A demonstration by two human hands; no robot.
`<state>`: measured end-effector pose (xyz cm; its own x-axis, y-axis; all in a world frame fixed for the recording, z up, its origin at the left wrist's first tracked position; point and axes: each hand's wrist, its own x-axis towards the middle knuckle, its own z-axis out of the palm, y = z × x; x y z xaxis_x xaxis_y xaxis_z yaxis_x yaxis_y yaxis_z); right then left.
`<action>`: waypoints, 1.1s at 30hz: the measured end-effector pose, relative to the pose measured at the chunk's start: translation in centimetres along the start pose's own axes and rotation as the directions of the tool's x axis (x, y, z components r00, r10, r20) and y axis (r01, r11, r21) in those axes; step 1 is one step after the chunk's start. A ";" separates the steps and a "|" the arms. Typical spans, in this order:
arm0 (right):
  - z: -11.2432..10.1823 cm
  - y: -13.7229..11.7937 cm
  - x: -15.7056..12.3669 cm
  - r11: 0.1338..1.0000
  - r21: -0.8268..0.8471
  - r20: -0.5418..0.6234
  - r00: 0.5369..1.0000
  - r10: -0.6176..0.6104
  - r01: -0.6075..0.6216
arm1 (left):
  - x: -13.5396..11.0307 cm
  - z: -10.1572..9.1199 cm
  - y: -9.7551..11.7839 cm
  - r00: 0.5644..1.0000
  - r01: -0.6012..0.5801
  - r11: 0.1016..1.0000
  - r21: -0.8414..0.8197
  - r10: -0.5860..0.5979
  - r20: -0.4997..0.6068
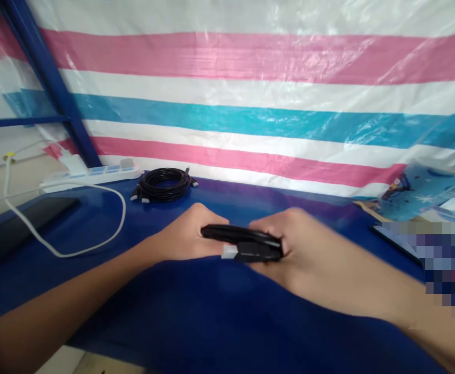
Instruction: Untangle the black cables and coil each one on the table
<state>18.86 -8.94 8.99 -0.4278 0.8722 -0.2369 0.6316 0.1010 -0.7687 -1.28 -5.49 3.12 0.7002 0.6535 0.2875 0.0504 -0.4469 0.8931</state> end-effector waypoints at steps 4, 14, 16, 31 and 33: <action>-0.2 -0.5 2.5 0.987 -0.134 0.171 0.979 0.107 -0.085 | -0.5 -1.1 -1.1 0.986 0.146 0.985 -0.094 -0.137 0.091; -1.6 -1.4 4.6 0.989 -0.047 0.033 0.989 0.144 -0.143 | -0.2 -4.3 -1.4 0.965 0.259 0.965 -0.039 -0.257 0.057; -2.4 -2.6 5.6 0.977 -0.214 -0.155 0.987 -0.037 0.003 | -1.1 -7.2 -0.9 0.967 0.186 0.980 -0.070 -0.196 -0.162; 6.0 -8.6 28.5 0.424 -0.799 0.244 0.874 -0.421 0.427 | -3.7 -18.2 -5.3 0.332 0.342 0.935 0.090 -0.031 -0.943; 5.7 -8.4 28.8 0.428 -0.769 0.301 0.860 -0.413 0.474 | -2.7 -19.3 -6.0 0.395 0.450 0.886 0.109 -0.088 -0.914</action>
<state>-2.49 12.64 5.23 -0.8229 0.5644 -0.0653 0.5647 0.8252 0.0158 -17.17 7.19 3.70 -0.3791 0.8561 0.3514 0.4375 -0.1688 0.8832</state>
